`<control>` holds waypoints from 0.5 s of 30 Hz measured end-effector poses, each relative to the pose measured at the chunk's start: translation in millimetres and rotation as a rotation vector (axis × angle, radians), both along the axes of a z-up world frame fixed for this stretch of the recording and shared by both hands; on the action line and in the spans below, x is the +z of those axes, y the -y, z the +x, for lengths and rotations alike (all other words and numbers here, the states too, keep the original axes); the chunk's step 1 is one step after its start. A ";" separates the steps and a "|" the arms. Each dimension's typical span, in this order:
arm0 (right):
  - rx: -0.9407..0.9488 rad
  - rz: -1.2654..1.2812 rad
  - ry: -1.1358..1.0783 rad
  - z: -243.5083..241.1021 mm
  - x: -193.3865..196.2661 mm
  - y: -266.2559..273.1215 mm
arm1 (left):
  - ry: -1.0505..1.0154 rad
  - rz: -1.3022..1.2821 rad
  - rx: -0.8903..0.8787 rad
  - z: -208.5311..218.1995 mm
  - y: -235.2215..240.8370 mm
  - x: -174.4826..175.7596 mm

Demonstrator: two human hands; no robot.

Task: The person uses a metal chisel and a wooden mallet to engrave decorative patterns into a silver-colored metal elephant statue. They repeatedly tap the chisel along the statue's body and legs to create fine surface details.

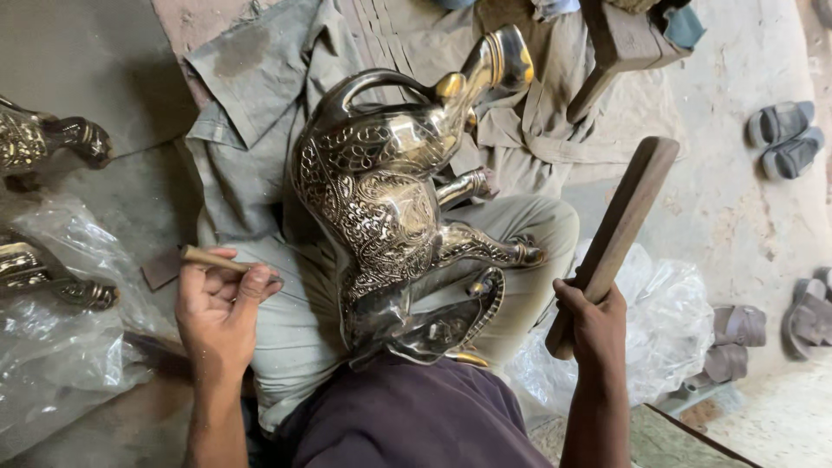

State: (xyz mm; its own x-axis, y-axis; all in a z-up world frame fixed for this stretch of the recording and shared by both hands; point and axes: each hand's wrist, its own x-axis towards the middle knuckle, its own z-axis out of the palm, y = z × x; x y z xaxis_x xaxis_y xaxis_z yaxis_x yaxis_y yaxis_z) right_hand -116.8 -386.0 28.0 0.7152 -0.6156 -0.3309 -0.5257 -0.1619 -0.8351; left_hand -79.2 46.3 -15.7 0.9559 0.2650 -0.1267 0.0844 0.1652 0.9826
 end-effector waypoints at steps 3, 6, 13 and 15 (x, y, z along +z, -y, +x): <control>-0.001 0.026 0.005 -5.1 -4.1 4.7 | -0.008 -0.018 0.011 -8.0 11.4 5.2; 0.016 0.041 0.042 -6.2 -6.1 5.6 | 0.001 -0.042 -0.007 -10.0 25.5 12.5; 0.046 0.057 0.084 -9.0 -3.3 6.9 | 0.048 0.123 -0.128 -5.9 52.4 36.7; 0.055 0.055 0.085 -12.7 -3.7 7.3 | 0.055 0.125 -0.155 -1.3 58.1 41.8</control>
